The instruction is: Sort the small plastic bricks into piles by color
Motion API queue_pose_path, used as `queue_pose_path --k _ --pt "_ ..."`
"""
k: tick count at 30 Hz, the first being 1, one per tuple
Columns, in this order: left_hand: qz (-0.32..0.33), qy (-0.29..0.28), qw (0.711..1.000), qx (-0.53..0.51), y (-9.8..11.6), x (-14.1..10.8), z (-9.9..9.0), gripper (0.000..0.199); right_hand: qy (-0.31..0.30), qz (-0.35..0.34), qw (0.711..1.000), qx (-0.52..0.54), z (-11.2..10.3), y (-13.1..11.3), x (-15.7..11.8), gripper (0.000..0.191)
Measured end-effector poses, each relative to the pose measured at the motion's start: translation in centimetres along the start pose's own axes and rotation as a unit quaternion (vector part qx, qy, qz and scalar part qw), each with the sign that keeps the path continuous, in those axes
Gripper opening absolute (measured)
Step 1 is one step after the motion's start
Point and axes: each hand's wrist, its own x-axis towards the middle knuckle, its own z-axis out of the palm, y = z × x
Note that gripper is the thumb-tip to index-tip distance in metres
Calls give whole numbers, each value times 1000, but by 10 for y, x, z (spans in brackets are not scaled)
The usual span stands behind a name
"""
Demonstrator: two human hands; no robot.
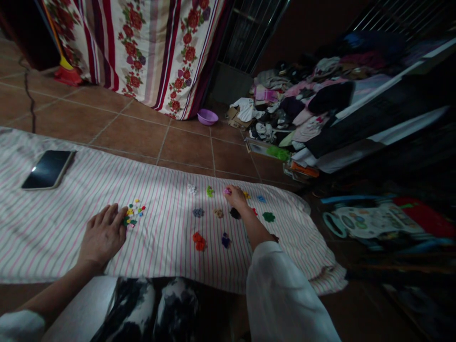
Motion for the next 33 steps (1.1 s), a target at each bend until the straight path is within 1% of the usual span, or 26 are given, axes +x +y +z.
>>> queue_pose_path --k 10,15,21,24,33 --pt "10 9 1000 11 -4 -1 5 51 -23 18 1000 0 -2 -2 4 28" --pt "13 10 1000 26 -4 -1 5 51 -27 17 999 1 -1 0 4 34" --pt "9 6 1000 22 -3 0 5 53 -21 11 1000 -6 4 -1 7 25" --pt "12 8 1000 23 -3 0 5 54 -17 7 1000 0 6 0 8 24" --pt "12 15 1000 21 -2 0 5 53 2 8 1000 10 7 0 3 44"
